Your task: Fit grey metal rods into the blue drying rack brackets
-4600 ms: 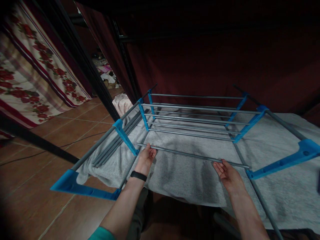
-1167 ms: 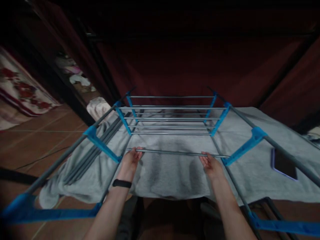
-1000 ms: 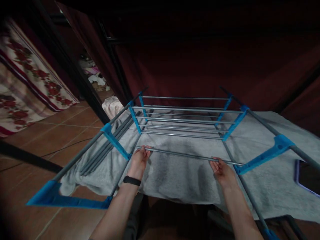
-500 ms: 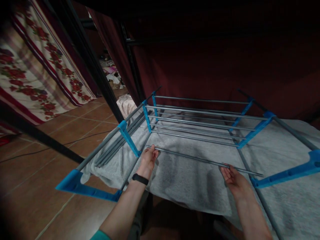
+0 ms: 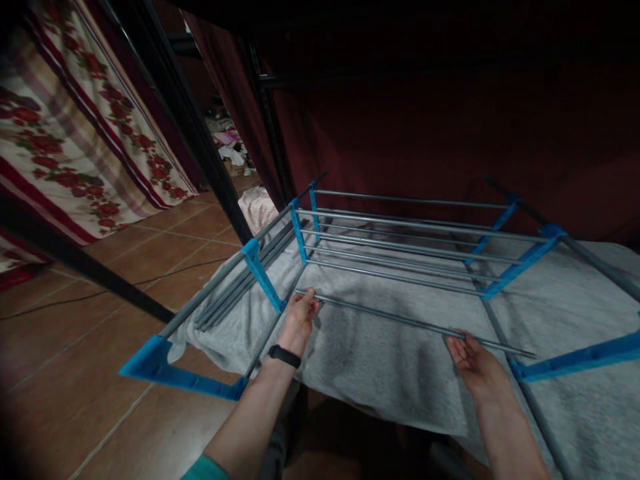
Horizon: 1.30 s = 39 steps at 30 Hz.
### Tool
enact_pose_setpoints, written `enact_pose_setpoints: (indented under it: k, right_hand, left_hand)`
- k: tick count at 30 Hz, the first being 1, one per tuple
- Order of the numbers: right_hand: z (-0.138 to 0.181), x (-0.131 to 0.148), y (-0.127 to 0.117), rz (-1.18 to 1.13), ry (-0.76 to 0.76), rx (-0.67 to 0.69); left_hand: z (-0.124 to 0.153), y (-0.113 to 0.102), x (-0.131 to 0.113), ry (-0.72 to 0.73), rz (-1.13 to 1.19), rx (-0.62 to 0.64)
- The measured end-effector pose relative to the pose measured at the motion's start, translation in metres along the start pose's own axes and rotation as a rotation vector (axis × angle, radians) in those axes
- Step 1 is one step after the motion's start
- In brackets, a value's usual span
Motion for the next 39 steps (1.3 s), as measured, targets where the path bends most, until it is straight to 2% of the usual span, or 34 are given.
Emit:
enact_pose_setpoints:
  k: [8, 18, 24, 29, 35, 39]
  right_hand:
    - [-0.002, 0.001, 0.004, 0.042, -0.022, 0.074]
    - [0.004, 0.004, 0.007, 0.039, -0.046, 0.053]
    - [0.005, 0.005, 0.008, 0.024, -0.03, 0.023]
    - [0.005, 0.004, 0.007, 0.009, -0.017, 0.008]
    - [0.002, 0.002, 0.005, -0.007, -0.002, -0.009]
    - [0.001, 0.003, 0.003, -0.012, -0.009, -0.019]
  left_hand:
    - [0.002, -0.001, -0.002, -0.018, 0.035, -0.03]
    - [0.002, 0.001, 0.002, -0.085, 0.047, -0.044]
    - [0.006, 0.001, -0.003, -0.069, 0.044, -0.065]
    - [0.009, 0.004, -0.01, -0.01, 0.016, -0.07]
    - [0.012, 0.012, -0.029, 0.215, -0.087, -0.028]
    - [0.014, 0.019, -0.035, 0.286, -0.149, 0.035]
Point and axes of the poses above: each hand's wrist, its own z-axis away from the middle knuckle, its own y-axis out of the palm, x = y × z, the point moved 8 cm from there along -z, towards the middle knuckle, and after that the axes turned 5 degrees about x, right-handed, at the moved point
